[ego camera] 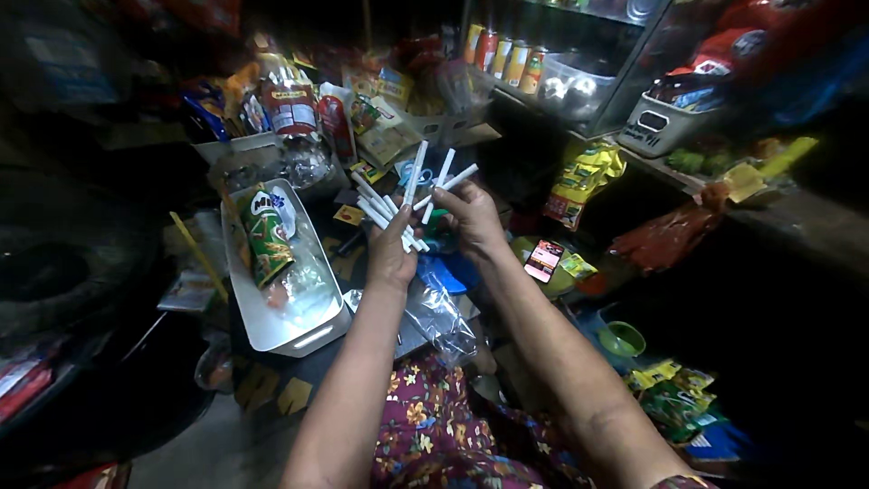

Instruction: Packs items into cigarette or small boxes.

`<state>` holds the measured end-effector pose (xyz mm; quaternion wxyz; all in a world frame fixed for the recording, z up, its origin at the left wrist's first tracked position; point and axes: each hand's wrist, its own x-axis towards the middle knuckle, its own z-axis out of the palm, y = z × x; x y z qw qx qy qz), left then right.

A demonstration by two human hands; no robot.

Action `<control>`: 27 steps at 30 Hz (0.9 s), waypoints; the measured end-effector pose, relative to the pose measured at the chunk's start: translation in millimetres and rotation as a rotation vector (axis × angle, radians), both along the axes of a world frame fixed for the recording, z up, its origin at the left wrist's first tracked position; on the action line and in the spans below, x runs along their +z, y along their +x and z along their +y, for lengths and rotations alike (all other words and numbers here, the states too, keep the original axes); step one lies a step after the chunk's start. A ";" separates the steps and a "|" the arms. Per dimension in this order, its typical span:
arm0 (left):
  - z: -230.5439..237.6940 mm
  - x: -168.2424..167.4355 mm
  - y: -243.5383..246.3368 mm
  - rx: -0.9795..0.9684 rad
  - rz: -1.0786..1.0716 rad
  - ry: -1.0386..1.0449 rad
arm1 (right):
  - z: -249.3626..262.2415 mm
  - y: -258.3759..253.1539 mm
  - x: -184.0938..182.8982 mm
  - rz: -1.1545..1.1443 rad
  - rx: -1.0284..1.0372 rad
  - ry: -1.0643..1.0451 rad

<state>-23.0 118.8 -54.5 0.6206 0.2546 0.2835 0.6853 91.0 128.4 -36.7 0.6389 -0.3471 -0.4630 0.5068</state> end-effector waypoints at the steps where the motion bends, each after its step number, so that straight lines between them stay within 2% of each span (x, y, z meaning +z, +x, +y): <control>1: 1.4 -0.3 -1.4 0.012 -0.002 0.000 | 0.7 3.2 0.9 0.040 0.001 0.006; 8: 1.9 1.1 -2.4 0.110 0.120 -0.066 | -4.1 38.6 -4.3 0.254 0.113 -0.037; 11: 2.4 -0.8 -2.7 0.107 0.213 -0.088 | -15.4 57.9 -9.2 0.357 0.135 -0.120; 15: 0.5 0.8 -0.9 0.018 0.288 -0.131 | -27.1 73.5 -20.5 0.511 0.215 -0.204; 19: -7.4 4.3 4.7 -0.069 0.321 -0.166 | -35.9 79.2 -26.5 0.589 0.173 -0.270; 22: -14.0 6.7 8.0 -0.132 0.315 -0.157 | -45.7 89.1 -26.7 0.556 0.155 -0.308; 27: -14.1 12.2 10.4 -0.143 0.260 -0.100 | -60.8 116.6 -34.1 0.230 0.222 -0.291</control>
